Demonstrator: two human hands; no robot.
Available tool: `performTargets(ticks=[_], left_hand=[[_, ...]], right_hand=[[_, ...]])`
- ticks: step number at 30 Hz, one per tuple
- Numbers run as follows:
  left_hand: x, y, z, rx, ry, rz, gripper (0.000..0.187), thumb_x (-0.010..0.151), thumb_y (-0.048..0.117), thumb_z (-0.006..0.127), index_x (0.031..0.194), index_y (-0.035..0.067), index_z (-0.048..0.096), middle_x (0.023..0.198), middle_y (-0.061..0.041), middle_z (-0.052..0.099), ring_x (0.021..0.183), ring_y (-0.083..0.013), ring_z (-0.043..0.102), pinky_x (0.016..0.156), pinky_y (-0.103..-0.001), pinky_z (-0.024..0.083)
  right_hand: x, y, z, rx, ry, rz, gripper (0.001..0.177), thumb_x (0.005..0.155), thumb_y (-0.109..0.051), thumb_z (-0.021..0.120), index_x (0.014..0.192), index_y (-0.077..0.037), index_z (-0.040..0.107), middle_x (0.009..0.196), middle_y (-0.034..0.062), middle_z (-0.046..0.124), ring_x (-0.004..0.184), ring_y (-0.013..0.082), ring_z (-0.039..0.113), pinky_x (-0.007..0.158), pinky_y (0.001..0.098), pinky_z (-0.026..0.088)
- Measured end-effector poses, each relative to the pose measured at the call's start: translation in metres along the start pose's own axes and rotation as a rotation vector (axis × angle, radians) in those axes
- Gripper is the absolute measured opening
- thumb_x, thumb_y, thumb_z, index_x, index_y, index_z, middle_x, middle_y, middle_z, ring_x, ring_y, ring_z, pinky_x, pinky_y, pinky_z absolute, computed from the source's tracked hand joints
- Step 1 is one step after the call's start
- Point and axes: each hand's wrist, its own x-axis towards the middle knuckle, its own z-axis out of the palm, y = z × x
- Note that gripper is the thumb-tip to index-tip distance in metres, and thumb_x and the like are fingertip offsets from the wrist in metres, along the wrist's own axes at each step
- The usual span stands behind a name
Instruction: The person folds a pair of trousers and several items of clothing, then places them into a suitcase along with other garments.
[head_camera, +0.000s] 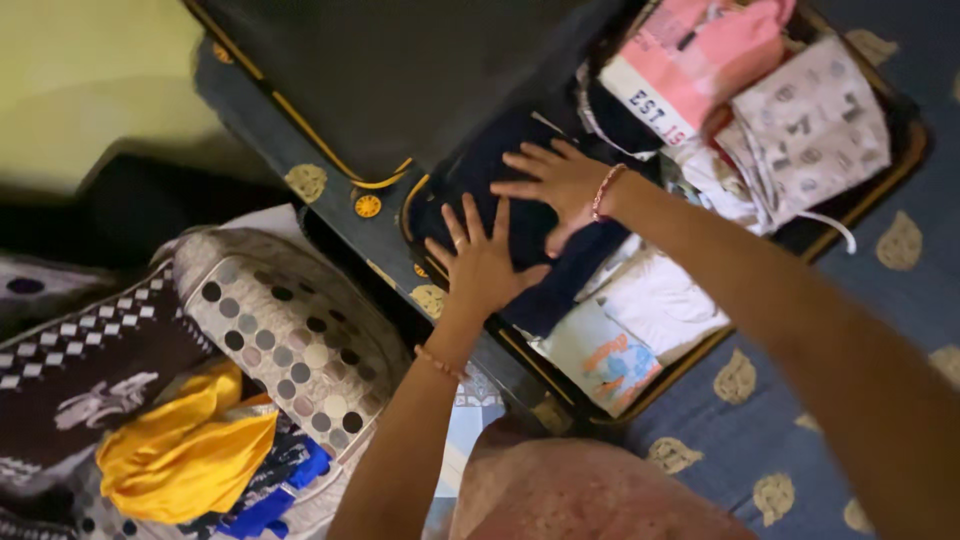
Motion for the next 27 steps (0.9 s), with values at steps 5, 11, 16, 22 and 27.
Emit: performTargets(ticks=[5,11,16,22,27], left_hand=[[-0.014,0.007,-0.012,-0.027,-0.223,-0.016,0.152,0.046,0.076,0.088,0.163,0.022,0.009,0.165,-0.033,-0.008,0.148,-0.0598,-0.015,0.099,-0.09,0.01],[-0.008,0.012,-0.01,0.053,-0.279,-0.052,0.157,0.044,0.065,0.096,0.164,0.021,0.004,0.165,-0.032,-0.012,0.148,-0.0613,-0.017,0.099,-0.09,0.016],[-0.004,0.016,0.007,0.136,-0.223,-0.101,0.154,0.046,0.059,0.097,0.164,0.024,0.004,0.166,-0.031,-0.009,0.148,-0.0613,-0.013,0.102,-0.088,0.02],[0.002,0.014,0.016,0.153,-0.184,-0.12,0.156,0.045,0.059,0.097,0.163,0.025,0.0,0.166,-0.03,-0.011,0.149,-0.0596,-0.013,0.103,-0.086,0.021],[0.003,0.019,0.003,0.182,-0.269,-0.155,0.156,0.049,0.058,0.097,0.163,0.025,-0.003,0.167,-0.028,-0.016,0.151,-0.0571,-0.016,0.105,-0.086,0.016]], right_hand=[[-0.023,-0.008,-0.026,-0.143,-0.288,-0.068,0.157,0.036,-0.054,0.101,0.161,-0.038,0.008,0.171,0.0127,-0.002,0.157,0.0378,0.001,0.124,0.0573,0.011],[-0.024,-0.004,-0.021,-0.216,-0.218,-0.1,0.158,0.034,-0.051,0.102,0.16,-0.041,0.008,0.171,0.0104,-0.001,0.157,0.0379,0.002,0.125,0.057,0.01],[-0.026,0.007,0.0,-0.214,-0.047,-0.123,0.151,0.035,-0.051,0.1,0.159,-0.043,0.014,0.171,0.0081,0.006,0.157,0.0366,0.008,0.126,0.0592,0.011],[-0.018,0.008,0.013,-0.219,0.045,-0.065,0.145,0.033,-0.049,0.1,0.155,-0.049,0.021,0.17,0.0008,0.012,0.157,0.0321,0.012,0.122,0.0636,0.012],[-0.019,-0.025,0.02,-0.295,0.111,0.166,0.117,0.052,-0.04,0.086,0.154,-0.047,0.03,0.168,0.0011,0.02,0.155,0.0307,0.018,0.122,0.0618,0.015]])
